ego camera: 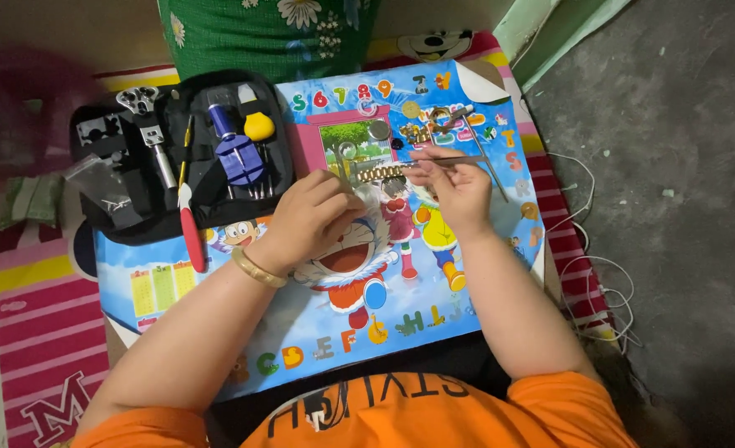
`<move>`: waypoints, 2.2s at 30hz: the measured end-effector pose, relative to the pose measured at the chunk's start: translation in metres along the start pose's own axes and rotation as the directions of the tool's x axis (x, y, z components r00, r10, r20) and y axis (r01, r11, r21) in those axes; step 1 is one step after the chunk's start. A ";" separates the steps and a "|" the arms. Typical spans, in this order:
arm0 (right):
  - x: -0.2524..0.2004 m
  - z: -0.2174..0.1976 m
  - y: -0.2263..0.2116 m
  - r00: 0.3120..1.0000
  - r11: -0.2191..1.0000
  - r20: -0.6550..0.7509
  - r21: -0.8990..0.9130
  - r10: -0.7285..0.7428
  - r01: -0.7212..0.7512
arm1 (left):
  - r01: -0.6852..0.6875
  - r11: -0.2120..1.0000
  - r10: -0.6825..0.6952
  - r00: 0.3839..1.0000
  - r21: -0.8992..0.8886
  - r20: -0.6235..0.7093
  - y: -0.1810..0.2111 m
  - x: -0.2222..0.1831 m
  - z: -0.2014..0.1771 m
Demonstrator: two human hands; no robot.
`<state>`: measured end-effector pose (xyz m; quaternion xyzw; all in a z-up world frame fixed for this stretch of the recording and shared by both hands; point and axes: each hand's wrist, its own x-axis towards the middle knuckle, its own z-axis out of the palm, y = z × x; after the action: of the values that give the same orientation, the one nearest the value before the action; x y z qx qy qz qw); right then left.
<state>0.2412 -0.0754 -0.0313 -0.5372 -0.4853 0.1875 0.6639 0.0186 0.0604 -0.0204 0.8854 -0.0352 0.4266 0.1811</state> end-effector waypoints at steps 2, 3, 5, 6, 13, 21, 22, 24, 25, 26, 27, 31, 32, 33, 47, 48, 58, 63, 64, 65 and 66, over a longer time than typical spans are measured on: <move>0.004 0.005 -0.007 1.000 1.000 0.001 0.007 -0.021 0.021 | 0.009 1.000 -0.009 1.000 -0.003 0.006 -0.002 -0.007 0.003; 0.006 0.008 -0.011 0.999 0.999 0.003 0.013 -0.045 0.045 | 0.016 1.000 -0.016 1.000 -0.005 0.011 -0.004 -0.010 0.005; 0.004 0.008 -0.016 0.999 0.999 0.011 0.001 -0.041 0.041 | 0.020 1.000 -0.020 1.000 -0.007 0.010 -0.001 -0.009 0.004; 0.003 0.009 -0.018 0.999 0.999 0.019 -0.010 -0.042 0.043 | 0.019 1.000 -0.019 1.000 -0.007 0.008 -0.001 -0.009 0.003; 0.004 0.003 -0.018 0.993 0.991 0.110 -0.115 -0.052 0.064 | 0.038 0.999 -0.038 0.999 0.033 0.005 -0.003 -0.010 0.003; 0.002 0.002 -0.009 0.984 0.933 0.168 -0.339 -0.067 0.121 | 0.050 0.998 -0.050 0.999 0.029 0.002 -0.003 -0.006 0.001; 0.002 0.002 -0.010 0.984 0.933 0.165 -0.341 -0.065 0.119 | 0.048 0.998 -0.049 0.999 0.026 0.004 -0.003 -0.006 0.002; 0.003 0.002 -0.013 0.981 0.927 0.189 -0.358 -0.044 0.111 | 0.049 0.999 -0.049 0.999 0.020 0.004 -0.003 -0.006 0.001; 0.002 0.002 -0.014 0.981 0.927 0.189 -0.359 -0.044 0.110 | 0.049 0.999 -0.049 0.999 0.019 0.004 -0.003 -0.005 0.002; 0.002 0.002 -0.015 0.980 0.927 0.194 -0.360 -0.030 0.100 | 0.046 0.999 -0.046 0.999 0.010 0.004 -0.003 -0.005 0.001; 0.002 0.002 -0.015 0.980 0.928 0.200 -0.362 -0.017 0.090 | 0.043 0.999 -0.043 0.999 0.002 0.003 -0.003 -0.006 0.001; 0.004 0.002 -0.019 0.981 0.921 0.196 -0.382 -0.002 0.078 | 0.041 0.999 -0.041 0.999 0.001 0.007 -0.004 -0.008 0.003; 0.004 0.002 -0.019 0.980 0.923 0.201 -0.376 -0.003 0.080 | 0.043 0.999 -0.043 0.999 0.013 0.010 -0.005 -0.009 0.004; 0.005 0.002 -0.018 0.979 0.925 0.206 -0.370 -0.005 0.083 | 0.044 0.999 -0.045 0.999 0.024 0.013 -0.006 -0.011 0.005; 0.005 0.001 -0.021 0.970 0.924 0.236 -0.382 0.067 0.029 | 0.041 0.999 -0.042 0.999 0.014 0.024 -0.005 -0.011 0.004; 0.004 0.001 -0.020 0.971 0.922 0.231 -0.385 0.062 0.033 | 0.041 0.999 -0.042 0.999 0.016 0.024 -0.006 -0.012 0.004; 0.005 0.002 -0.021 0.973 0.928 0.226 -0.369 0.042 0.045 | 0.058 0.998 -0.058 0.998 0.017 0.035 -0.003 -0.011 0.003; 0.005 0.001 -0.023 0.979 0.928 0.202 -0.367 0.014 0.063 | 0.074 0.997 -0.076 0.996 0.035 0.057 -0.005 -0.014 0.004; 0.006 0.001 -0.025 0.979 0.928 0.201 -0.367 0.013 0.063 | 0.073 0.997 -0.075 0.996 0.035 0.057 -0.005 -0.014 0.005; 0.006 0.002 -0.028 0.983 0.936 0.185 -0.345 -0.011 0.075 | 0.073 0.997 -0.075 0.996 0.038 0.056 -0.005 -0.014 0.005; 0.006 0.002 -0.030 0.985 0.942 0.170 -0.322 -0.035 0.089 | 0.073 0.996 -0.075 0.996 0.040 0.054 -0.005 -0.015 0.005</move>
<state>0.2339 -0.0801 -0.0018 -0.6079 -0.5786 0.1259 0.5290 0.0143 0.0621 -0.0361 0.9009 0.0010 0.3954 0.1788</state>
